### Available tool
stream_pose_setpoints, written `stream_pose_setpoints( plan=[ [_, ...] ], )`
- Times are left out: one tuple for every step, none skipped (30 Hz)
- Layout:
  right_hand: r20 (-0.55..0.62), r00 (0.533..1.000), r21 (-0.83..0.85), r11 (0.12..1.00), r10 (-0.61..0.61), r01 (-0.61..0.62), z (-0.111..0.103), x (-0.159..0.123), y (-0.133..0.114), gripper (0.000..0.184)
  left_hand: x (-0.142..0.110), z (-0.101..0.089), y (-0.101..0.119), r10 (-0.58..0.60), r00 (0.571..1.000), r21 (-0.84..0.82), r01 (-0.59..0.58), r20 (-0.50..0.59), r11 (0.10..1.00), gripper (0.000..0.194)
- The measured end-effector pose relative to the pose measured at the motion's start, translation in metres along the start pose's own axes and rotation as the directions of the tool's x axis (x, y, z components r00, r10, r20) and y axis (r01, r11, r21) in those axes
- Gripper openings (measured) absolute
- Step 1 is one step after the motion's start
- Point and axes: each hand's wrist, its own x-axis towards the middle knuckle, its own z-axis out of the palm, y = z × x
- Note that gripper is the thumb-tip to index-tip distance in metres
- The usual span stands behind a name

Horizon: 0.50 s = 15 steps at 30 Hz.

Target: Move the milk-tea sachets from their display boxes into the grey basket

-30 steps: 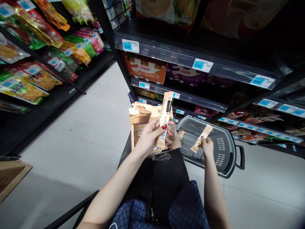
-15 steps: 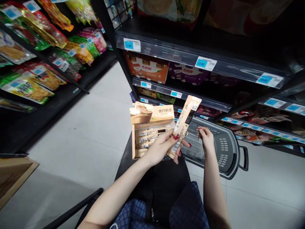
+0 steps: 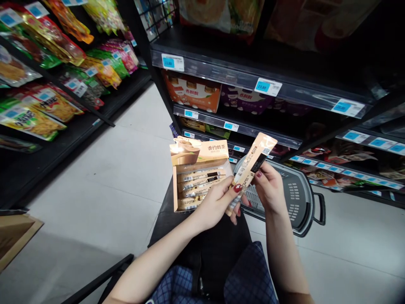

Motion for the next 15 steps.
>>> stream_pose_setpoints(
  plan=[
    [0.045, 0.999, 0.05, 0.999, 0.018, -0.02, 0.0, 0.0, 0.001, 0.029, 0.0, -0.001, -0.002, -0.01, 0.999, -0.119, 0.016, 0.053, 0.993, 0.031],
    [0.095, 0.995, 0.089, 0.995, 0.034, -0.042, 0.001, 0.0, 0.002, 0.034, 0.001, -0.001, -0.003, -0.011, 0.994, -0.239, 0.038, 0.113, 0.97, 0.032],
    [0.144, 0.988, 0.113, 0.991, 0.049, -0.066, 0.002, -0.001, 0.002, 0.038, 0.001, -0.001, -0.005, -0.012, 0.985, -0.344, 0.072, 0.173, 0.936, 0.033],
    [0.182, 0.981, 0.126, 0.988, 0.067, -0.091, 0.004, -0.002, 0.001, 0.039, 0.002, -0.001, -0.006, -0.02, 0.972, -0.421, 0.119, 0.233, 0.899, 0.036],
    [0.201, 0.976, 0.13, 0.985, 0.088, -0.116, 0.007, -0.003, -0.001, 0.037, 0.003, -0.001, -0.007, -0.035, 0.957, -0.473, 0.174, 0.287, 0.864, 0.039],
    [0.198, 0.974, 0.133, 0.981, 0.111, -0.139, 0.009, -0.004, -0.002, 0.034, 0.003, -0.001, -0.008, -0.055, 0.941, -0.502, 0.228, 0.335, 0.834, 0.043],
    [0.176, 0.975, 0.133, 0.978, 0.136, -0.161, 0.012, -0.006, -0.004, 0.03, 0.003, -0.001, -0.008, -0.073, 0.926, -0.513, 0.27, 0.371, 0.815, 0.047],
    [0.146, 0.976, 0.129, 0.975, 0.164, -0.183, 0.014, -0.007, -0.006, 0.027, 0.004, -0.001, -0.009, -0.088, 0.916, -0.51, 0.295, 0.391, 0.808, 0.049],
    [0.113, 0.976, 0.117, 0.973, 0.186, -0.199, 0.016, -0.007, -0.008, 0.025, 0.004, -0.001, -0.01, -0.098, 0.913, -0.501, 0.304, 0.396, 0.81, 0.048],
    [0.085, 0.976, 0.096, 0.974, 0.198, -0.206, 0.017, -0.008, -0.01, 0.024, 0.004, 0.0, -0.01, -0.105, 0.914, -0.491, 0.304, 0.391, 0.817, 0.045],
    [0.069, 0.977, 0.07, 0.976, 0.204, -0.209, 0.018, -0.009, -0.011, 0.023, 0.004, 0.0, -0.011, -0.109, 0.914, -0.482, 0.304, 0.39, 0.822, 0.04],
    [0.063, 0.977, 0.046, 0.977, 0.205, -0.208, 0.019, -0.009, -0.013, 0.023, 0.004, 0.0, -0.011, -0.112, 0.912, -0.475, 0.307, 0.395, 0.825, 0.035],
    [0.064, 0.976, 0.029, 0.977, 0.208, -0.21, 0.02, -0.01, -0.014, 0.023, 0.005, 0.001, -0.012, -0.108, 0.906, -0.47, 0.311, 0.409, 0.826, 0.032],
    [0.07, 0.975, 0.025, 0.976, 0.212, -0.214, 0.021, -0.011, -0.015, 0.023, 0.005, 0.001, -0.011, -0.102, 0.9, -0.461, 0.311, 0.424, 0.831, 0.032],
    [0.073, 0.973, 0.03, 0.975, 0.218, -0.22, 0.021, -0.013, -0.016, 0.023, 0.005, 0.001, -0.01, -0.092, 0.895, -0.437, 0.3, 0.436, 0.848, 0.035]
  ],
)
